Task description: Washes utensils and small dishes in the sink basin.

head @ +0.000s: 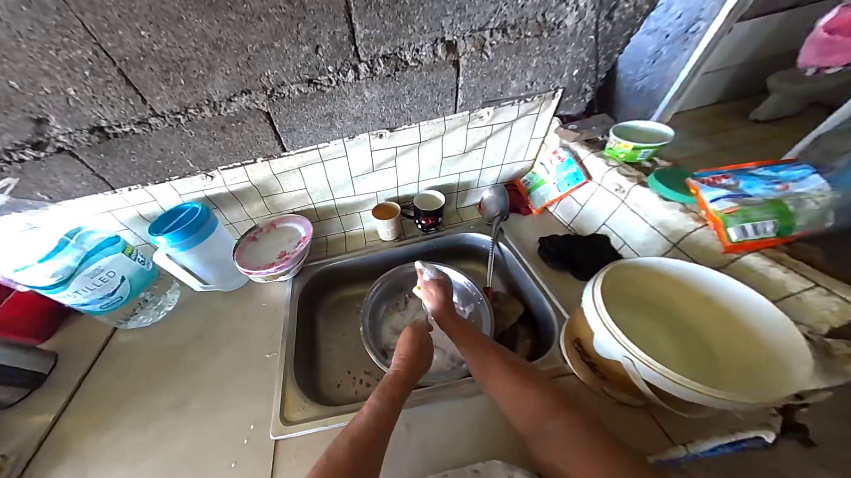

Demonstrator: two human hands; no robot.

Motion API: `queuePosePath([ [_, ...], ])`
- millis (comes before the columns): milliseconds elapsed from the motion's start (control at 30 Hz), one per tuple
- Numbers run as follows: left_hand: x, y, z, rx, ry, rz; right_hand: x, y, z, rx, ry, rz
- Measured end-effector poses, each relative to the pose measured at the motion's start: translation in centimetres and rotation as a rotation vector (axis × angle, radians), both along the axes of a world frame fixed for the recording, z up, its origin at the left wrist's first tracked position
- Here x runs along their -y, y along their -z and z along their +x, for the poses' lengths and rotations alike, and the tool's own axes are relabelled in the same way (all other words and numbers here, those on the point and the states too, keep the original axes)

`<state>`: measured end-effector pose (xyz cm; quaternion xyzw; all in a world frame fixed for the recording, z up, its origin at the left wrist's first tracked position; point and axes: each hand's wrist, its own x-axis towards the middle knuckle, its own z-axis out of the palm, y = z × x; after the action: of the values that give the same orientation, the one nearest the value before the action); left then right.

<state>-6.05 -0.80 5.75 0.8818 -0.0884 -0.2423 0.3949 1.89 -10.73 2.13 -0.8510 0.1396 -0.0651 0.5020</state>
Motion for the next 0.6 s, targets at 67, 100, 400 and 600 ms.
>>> queuePosePath([
  [67,-0.6,0.2,0.5,-0.037,-0.035,-0.050,-0.5,1.0,-1.0,0.116,0.000,-0.098],
  [100,-1.0,0.3,0.7,-0.066,-0.071,-0.093,-0.7,1.4,-1.9,0.247,-0.063,-0.220],
  [400,-0.9,2.1,-0.3,-0.585,-0.372,-0.865,0.9,0.5,0.3,0.092,0.233,0.463],
  [600,-1.9,2.2,0.1,-0.547,-0.383,-0.682,-0.2,-0.3,-3.4,-0.099,-0.448,-0.061],
])
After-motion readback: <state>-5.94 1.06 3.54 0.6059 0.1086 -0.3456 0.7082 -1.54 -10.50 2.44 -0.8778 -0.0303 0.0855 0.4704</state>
